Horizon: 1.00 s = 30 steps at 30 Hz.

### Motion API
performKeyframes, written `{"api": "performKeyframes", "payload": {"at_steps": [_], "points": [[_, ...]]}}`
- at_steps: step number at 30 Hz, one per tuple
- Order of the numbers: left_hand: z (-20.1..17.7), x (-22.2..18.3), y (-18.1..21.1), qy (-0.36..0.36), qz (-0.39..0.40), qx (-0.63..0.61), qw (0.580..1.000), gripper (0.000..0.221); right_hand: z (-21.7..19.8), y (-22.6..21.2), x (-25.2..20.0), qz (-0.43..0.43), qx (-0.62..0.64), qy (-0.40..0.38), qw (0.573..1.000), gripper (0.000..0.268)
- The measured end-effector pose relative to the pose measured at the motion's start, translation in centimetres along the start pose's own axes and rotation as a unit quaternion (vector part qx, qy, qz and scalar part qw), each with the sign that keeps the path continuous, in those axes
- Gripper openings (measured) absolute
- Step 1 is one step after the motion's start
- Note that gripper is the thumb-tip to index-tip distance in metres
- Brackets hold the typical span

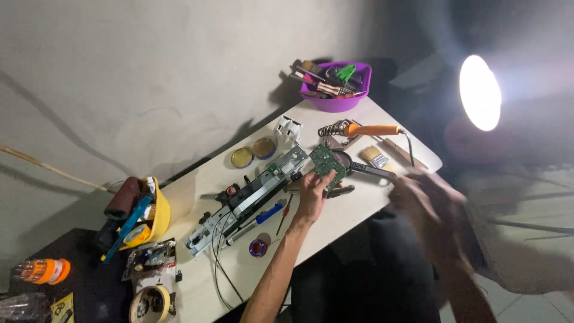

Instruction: A person uses a soldering iron to work on a green circuit board at an electronics repair bench.

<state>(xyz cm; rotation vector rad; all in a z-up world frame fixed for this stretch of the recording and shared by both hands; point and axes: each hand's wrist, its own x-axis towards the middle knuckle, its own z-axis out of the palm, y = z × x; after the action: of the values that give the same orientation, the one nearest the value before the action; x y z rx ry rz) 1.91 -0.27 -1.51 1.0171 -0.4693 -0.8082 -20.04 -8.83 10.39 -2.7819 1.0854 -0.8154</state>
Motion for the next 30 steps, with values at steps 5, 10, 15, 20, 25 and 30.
{"api": "performKeyframes", "payload": {"at_steps": [5,10,15,20,25,30], "points": [[0.9,-0.1,-0.3,0.097,0.013,-0.031,0.995,0.033,11.3,-1.4,5.5,0.297,0.747,-0.055,0.592,0.054],[-0.3,0.3,-1.3,0.158,0.044,-0.028,0.986,0.031,12.8,-2.2,8.8,0.231,0.698,-0.018,0.678,0.052],[-0.8,0.3,-1.6,0.170,0.062,0.039,0.983,0.044,13.2,-2.2,8.7,0.170,0.645,0.056,0.743,0.023],[2.9,-1.4,2.1,0.088,0.127,0.156,0.976,0.018,12.4,-1.4,8.4,0.077,0.609,0.132,0.779,0.020],[0.2,0.3,-1.7,0.089,0.118,0.173,0.974,0.026,10.1,-0.8,6.3,0.031,0.541,0.216,0.812,0.019],[0.6,0.1,-1.9,0.085,0.097,0.154,0.980,0.011,8.6,0.2,1.4,0.110,0.502,0.255,0.819,0.016]]}}
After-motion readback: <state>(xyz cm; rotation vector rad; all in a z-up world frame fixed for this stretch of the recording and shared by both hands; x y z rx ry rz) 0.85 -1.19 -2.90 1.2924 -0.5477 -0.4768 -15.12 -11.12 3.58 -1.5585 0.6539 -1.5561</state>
